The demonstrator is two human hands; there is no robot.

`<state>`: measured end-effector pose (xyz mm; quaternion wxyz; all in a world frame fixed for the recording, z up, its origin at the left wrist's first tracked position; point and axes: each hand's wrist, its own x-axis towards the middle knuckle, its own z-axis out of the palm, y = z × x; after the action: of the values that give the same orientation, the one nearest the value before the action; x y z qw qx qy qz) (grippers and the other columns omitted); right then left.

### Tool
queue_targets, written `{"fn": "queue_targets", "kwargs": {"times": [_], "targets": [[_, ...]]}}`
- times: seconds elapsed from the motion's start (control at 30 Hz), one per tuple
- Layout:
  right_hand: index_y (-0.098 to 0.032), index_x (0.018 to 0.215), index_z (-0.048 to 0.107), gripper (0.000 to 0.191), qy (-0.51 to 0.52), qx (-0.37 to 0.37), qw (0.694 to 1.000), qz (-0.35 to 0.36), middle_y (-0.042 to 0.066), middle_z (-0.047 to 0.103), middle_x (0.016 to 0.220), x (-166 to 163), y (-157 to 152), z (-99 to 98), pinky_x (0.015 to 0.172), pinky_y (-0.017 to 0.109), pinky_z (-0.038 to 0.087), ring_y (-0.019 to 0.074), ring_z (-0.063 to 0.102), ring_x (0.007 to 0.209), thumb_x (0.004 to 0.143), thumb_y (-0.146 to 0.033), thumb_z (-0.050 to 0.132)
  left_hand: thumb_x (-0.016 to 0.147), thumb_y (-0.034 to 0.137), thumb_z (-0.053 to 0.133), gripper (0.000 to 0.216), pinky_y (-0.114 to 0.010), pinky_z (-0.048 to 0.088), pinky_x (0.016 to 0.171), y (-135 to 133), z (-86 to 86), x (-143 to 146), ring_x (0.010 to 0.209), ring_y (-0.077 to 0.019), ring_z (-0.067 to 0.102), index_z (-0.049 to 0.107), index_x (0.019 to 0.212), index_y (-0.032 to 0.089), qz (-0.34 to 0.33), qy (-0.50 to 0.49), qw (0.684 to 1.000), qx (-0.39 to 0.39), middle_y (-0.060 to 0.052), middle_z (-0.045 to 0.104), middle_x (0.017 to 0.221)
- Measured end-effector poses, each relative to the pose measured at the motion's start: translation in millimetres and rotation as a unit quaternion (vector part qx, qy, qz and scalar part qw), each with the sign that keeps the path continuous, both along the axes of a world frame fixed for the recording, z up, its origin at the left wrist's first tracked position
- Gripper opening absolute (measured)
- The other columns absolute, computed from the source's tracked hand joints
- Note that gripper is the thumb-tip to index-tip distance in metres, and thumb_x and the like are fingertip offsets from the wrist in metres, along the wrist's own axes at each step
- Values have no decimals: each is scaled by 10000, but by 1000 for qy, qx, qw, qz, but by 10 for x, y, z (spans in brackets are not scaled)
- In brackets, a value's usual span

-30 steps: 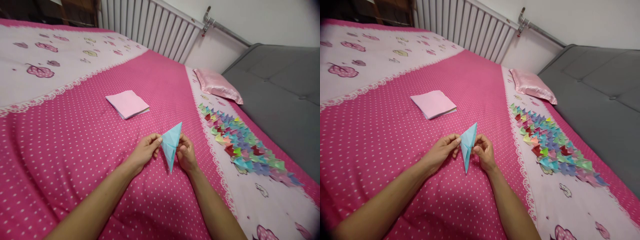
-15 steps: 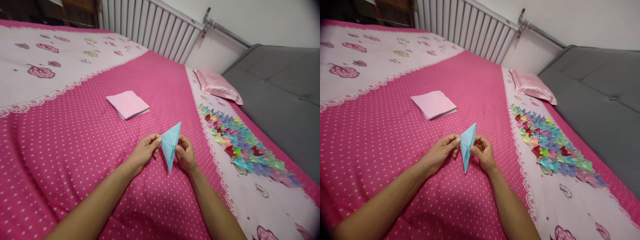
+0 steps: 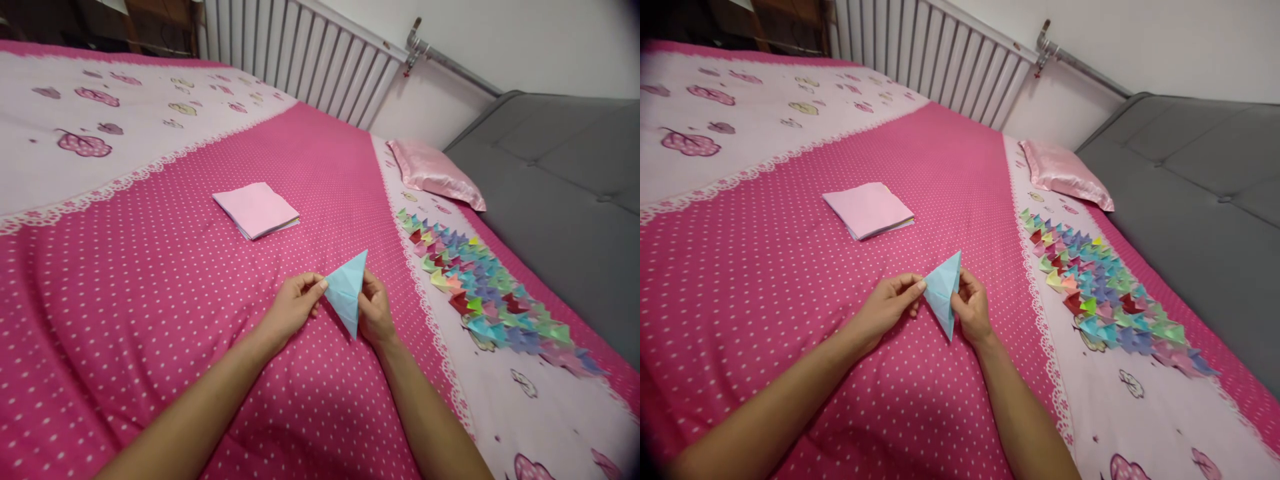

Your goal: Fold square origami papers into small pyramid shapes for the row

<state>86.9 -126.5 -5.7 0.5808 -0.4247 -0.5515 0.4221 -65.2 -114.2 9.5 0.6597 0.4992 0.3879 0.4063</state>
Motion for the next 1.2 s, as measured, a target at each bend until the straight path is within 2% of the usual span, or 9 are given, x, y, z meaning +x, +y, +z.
{"fn": "queue_targets", "kwargs": {"times": [0.23,0.33,0.43,0.53,0.63,0.77,0.97,1.07,1.2], "targets": [[-200,982,638,407,-63,-58,996,-20,18,684,792,-16,37,-53,584,251,487,140,606,619,584,-215,722,776,336,509,224,-224,391,520,9,-133,47,511,-95,483,604,786,133,13,62,996,66,9,542,588],[-180,960,653,379,-56,-68,995,-39,21,688,765,-36,44,-77,583,263,495,143,609,599,586,-198,705,789,363,503,303,-260,437,614,-39,-169,55,657,-139,559,591,969,137,41,105,986,126,-48,625,774],[-175,947,658,339,-78,-55,993,-67,25,687,787,-54,36,-89,600,270,498,149,611,624,608,-163,651,787,409,513,465,-328,449,768,-113,-123,54,881,-197,582,491,1183,166,49,129,977,164,-107,612,1051],[-186,928,662,310,-120,-37,987,-105,15,679,795,-84,5,-70,585,253,482,143,600,634,624,-151,615,711,452,599,575,-400,398,883,-165,-41,64,1032,-261,528,481,1208,189,34,166,965,202,-124,564,1167],[-212,933,664,306,-176,-8,975,-134,1,669,789,-125,-46,-22,566,244,465,133,581,621,638,-155,604,637,455,667,663,-441,376,908,-190,11,98,1049,-294,512,477,1210,183,22,189,960,207,-132,573,1139],[-239,981,651,381,-242,45,961,-123,7,663,846,-170,-99,32,624,268,483,153,598,693,627,-112,589,745,394,563,516,-434,375,922,-207,-10,140,1076,-284,504,487,1192,147,36,196,957,213,-147,578,1133],[-248,1017,647,419,-230,58,962,-132,9,683,887,-179,-81,10,690,292,501,167,633,757,662,-62,524,782,117,394,490,-386,367,960,-173,-101,134,1108,-229,510,431,1270,148,40,188,956,220,-119,537,1245],[-249,1042,644,380,-211,51,969,-121,17,689,934,-161,-66,-10,736,307,508,175,642,814,699,-110,557,736,44,373,524,-355,401,917,-122,-97,110,1059,-213,543,473,1238,154,42,200,955,216,-97,579,1199],[-256,1056,646,375,-205,53,972,-101,17,685,1013,-136,-55,-27,822,325,500,180,638,917,716,-119,566,706,21,386,464,-292,456,772,-26,-74,47,863,-174,607,581,1096,178,31,218,947,234,-41,671,1002]]}}
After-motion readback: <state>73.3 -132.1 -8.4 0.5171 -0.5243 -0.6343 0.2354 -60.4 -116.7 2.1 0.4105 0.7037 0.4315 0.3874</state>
